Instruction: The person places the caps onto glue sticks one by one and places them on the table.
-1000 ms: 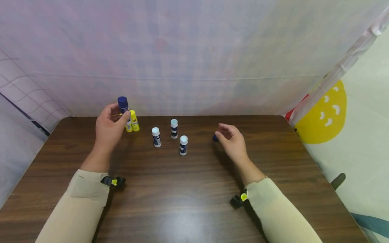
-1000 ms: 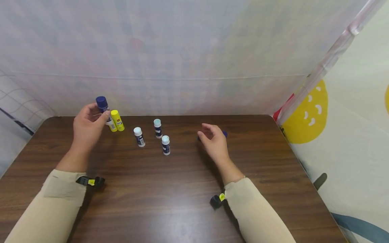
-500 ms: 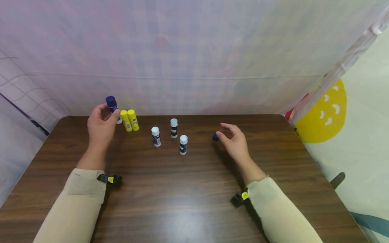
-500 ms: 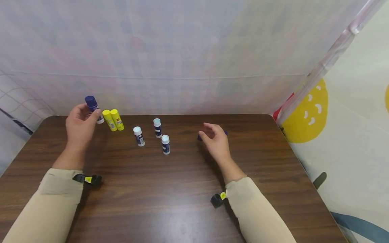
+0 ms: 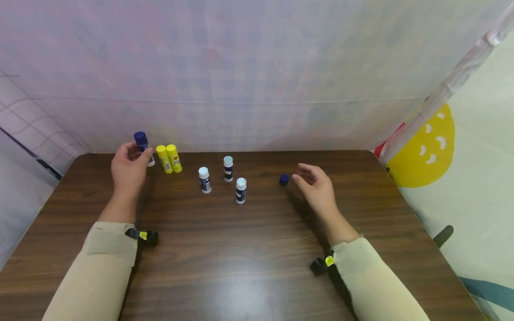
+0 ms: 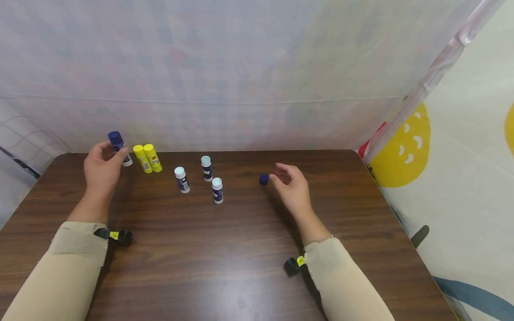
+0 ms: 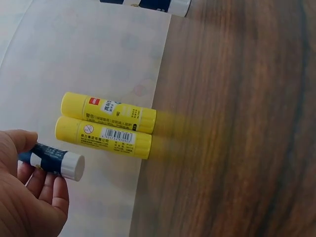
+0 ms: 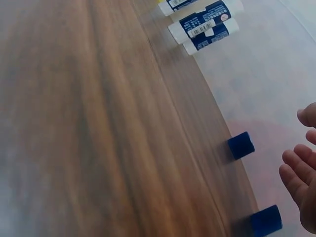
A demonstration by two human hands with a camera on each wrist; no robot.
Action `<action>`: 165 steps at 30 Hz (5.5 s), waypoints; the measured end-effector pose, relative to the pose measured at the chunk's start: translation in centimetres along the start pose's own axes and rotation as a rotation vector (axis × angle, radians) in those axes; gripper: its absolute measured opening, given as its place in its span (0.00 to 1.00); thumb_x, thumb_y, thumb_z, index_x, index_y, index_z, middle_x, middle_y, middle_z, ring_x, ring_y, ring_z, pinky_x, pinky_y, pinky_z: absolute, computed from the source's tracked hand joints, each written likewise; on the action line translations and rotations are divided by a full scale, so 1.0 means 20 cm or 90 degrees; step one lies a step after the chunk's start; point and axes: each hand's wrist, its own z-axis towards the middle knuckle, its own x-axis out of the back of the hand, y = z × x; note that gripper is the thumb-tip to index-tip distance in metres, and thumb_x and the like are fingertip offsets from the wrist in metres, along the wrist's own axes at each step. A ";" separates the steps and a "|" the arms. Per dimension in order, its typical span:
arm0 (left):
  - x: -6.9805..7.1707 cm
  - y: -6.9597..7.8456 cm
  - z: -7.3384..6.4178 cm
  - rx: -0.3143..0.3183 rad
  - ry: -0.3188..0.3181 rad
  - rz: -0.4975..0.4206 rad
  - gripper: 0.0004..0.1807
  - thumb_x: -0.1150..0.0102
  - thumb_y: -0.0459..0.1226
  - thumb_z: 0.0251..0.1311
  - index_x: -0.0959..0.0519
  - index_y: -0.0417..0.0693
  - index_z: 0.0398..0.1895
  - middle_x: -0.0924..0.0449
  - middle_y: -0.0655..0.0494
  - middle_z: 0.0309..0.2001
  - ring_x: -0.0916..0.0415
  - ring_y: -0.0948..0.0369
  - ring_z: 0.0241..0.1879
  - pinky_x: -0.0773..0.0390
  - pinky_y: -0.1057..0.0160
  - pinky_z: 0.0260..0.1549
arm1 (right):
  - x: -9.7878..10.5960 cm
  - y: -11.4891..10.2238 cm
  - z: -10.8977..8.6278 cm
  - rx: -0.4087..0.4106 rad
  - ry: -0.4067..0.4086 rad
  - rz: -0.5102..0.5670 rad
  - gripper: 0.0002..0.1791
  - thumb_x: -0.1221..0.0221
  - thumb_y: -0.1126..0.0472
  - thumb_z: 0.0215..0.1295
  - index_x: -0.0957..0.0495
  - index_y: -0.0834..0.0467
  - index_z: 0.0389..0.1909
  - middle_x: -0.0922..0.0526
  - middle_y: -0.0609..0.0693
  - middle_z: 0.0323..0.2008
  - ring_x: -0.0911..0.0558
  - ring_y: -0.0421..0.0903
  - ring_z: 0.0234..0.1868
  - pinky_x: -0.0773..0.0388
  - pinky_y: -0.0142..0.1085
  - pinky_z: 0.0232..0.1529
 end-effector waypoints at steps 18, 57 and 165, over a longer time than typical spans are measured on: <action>0.01 -0.06 0.04 0.066 -0.068 0.072 0.27 0.40 0.45 0.73 0.28 0.43 0.70 0.22 0.45 0.65 0.25 0.57 0.60 0.23 0.65 0.55 | 0.16 0.24 0.04 -0.015 -0.042 -0.101 0.25 0.32 0.56 0.70 0.22 0.65 0.63 0.15 0.63 0.57 0.16 0.59 0.58 0.26 0.17 0.48; -0.01 -0.12 0.05 0.086 -0.192 0.099 0.30 0.44 0.43 0.77 0.34 0.39 0.75 0.28 0.36 0.71 0.29 0.43 0.68 0.28 0.43 0.70 | 0.30 0.32 0.03 -0.062 -0.195 -0.201 0.27 0.31 0.54 0.69 0.21 0.64 0.62 0.18 0.64 0.62 0.16 0.62 0.59 0.21 0.55 0.64; -0.04 0.23 -0.22 -0.138 -0.243 0.165 0.31 0.46 0.48 0.78 0.35 0.40 0.75 0.32 0.38 0.70 0.28 0.39 0.66 0.21 0.40 0.60 | 0.23 0.28 0.02 0.045 -0.101 -0.150 0.18 0.33 0.58 0.70 0.16 0.64 0.55 0.15 0.59 0.55 0.15 0.57 0.56 0.24 0.17 0.48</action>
